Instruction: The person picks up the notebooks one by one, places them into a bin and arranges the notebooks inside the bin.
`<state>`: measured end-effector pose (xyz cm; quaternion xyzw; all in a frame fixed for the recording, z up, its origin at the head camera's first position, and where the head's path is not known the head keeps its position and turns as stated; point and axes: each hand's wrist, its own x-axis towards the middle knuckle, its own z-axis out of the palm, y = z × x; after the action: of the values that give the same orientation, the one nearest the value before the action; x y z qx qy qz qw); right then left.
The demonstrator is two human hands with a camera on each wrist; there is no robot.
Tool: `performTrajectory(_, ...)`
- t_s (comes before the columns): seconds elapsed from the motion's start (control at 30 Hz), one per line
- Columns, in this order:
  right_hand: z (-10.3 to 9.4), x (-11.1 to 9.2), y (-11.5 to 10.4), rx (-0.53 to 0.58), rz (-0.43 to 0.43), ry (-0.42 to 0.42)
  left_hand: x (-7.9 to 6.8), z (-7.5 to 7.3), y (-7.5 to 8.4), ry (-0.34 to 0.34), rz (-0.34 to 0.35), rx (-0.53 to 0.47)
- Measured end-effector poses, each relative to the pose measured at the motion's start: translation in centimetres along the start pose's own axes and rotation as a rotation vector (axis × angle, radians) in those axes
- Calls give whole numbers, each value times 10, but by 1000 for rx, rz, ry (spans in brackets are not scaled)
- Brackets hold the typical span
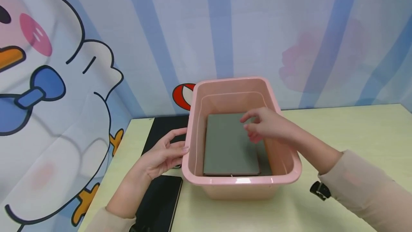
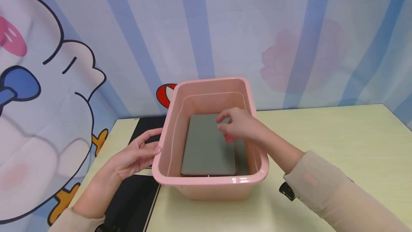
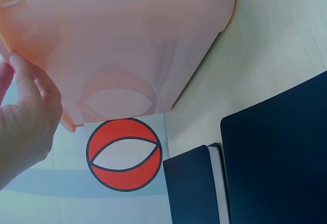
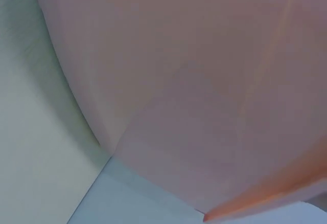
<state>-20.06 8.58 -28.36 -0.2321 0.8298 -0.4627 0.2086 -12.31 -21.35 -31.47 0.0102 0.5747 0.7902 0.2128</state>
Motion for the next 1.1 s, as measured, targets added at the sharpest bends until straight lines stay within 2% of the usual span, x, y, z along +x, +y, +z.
performTrajectory(0.23,-21,-13,-6,129,-29,-49,-1,0,1,13,0,13)
performTrajectory(0.37,-37,-23,-7,117,-31,-38,0,0,1,5,4,12)
performTrajectory(0.47,-48,-31,-5,93,-26,-15,1,1,1,3,4,8)
performTrajectory(0.67,-60,-43,5,26,-28,92,1,1,0,14,7,8)
performTrajectory(0.87,-66,-50,24,28,23,142,2,4,-2,23,24,26)
performTrajectory(1.0,-67,-53,39,105,58,121,2,3,-3,19,30,26)
performTrajectory(1.1,-64,-52,49,282,95,91,3,2,-3,16,31,27)
